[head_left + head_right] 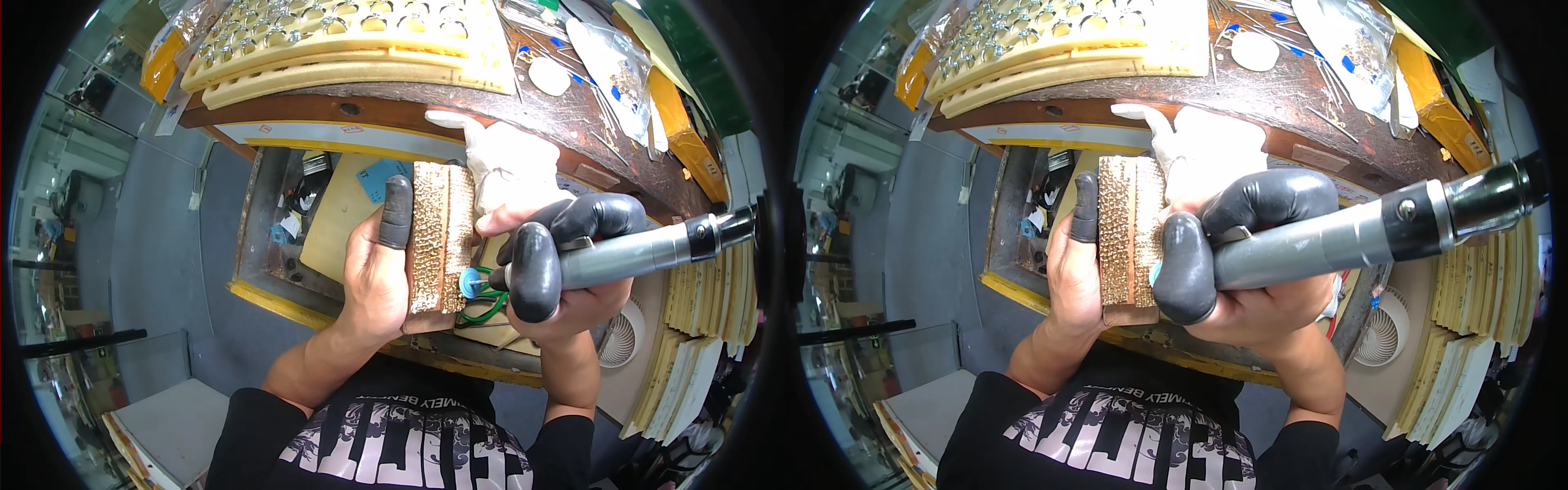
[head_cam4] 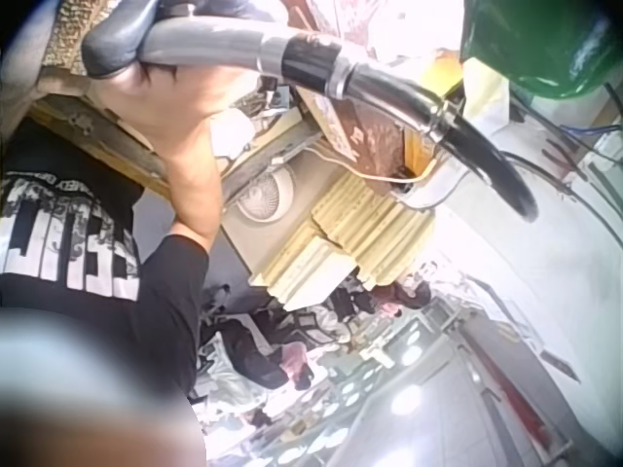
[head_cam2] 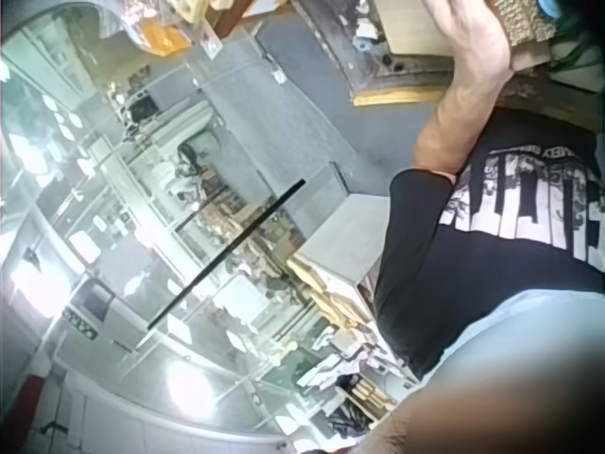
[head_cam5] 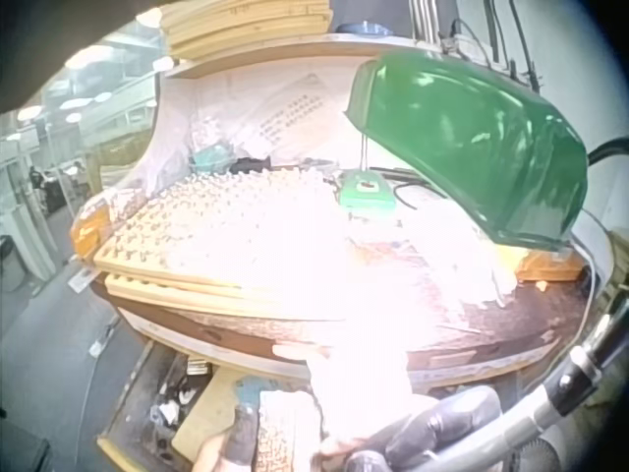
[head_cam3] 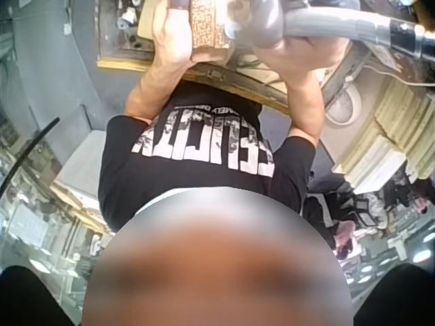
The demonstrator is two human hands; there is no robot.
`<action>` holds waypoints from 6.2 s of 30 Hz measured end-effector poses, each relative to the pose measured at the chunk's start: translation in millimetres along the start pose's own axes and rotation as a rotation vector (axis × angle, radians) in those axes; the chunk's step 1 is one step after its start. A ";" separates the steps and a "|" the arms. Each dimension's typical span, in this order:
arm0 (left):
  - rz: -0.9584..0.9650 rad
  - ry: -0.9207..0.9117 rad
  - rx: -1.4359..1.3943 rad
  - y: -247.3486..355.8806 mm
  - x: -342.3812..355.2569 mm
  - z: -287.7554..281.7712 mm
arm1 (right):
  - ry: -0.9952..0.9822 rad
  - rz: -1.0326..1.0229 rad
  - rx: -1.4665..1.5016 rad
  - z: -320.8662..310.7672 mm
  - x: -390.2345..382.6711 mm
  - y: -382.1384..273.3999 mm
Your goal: Setting small blue gemstones into a jewelry piece using a pneumatic stone setting tool.
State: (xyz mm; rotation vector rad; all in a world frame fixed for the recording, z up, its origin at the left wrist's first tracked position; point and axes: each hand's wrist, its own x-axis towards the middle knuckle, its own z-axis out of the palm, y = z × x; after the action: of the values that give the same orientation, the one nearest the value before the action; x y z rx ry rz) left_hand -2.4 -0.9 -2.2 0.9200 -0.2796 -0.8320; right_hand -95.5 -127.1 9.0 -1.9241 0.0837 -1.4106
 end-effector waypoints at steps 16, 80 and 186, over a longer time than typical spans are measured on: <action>-0.042 -0.018 -0.020 -0.6 2.1 -2.1 | 0.019 0.019 0.022 1.9 -2.3 -1.7; -0.010 -0.050 -0.067 -7.9 2.6 -9.9 | 0.027 -0.007 -0.031 3.6 1.5 1.5; -0.012 -0.039 -0.045 -1.9 2.6 -4.3 | -0.201 -0.045 -0.125 -7.2 13.7 -6.9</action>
State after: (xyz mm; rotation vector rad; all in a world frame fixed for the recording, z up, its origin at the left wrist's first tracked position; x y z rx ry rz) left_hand 0.7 -0.9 -6.6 0.8649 -0.2882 -0.8647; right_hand -98.7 -132.0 24.9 -2.1735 0.0339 -1.2586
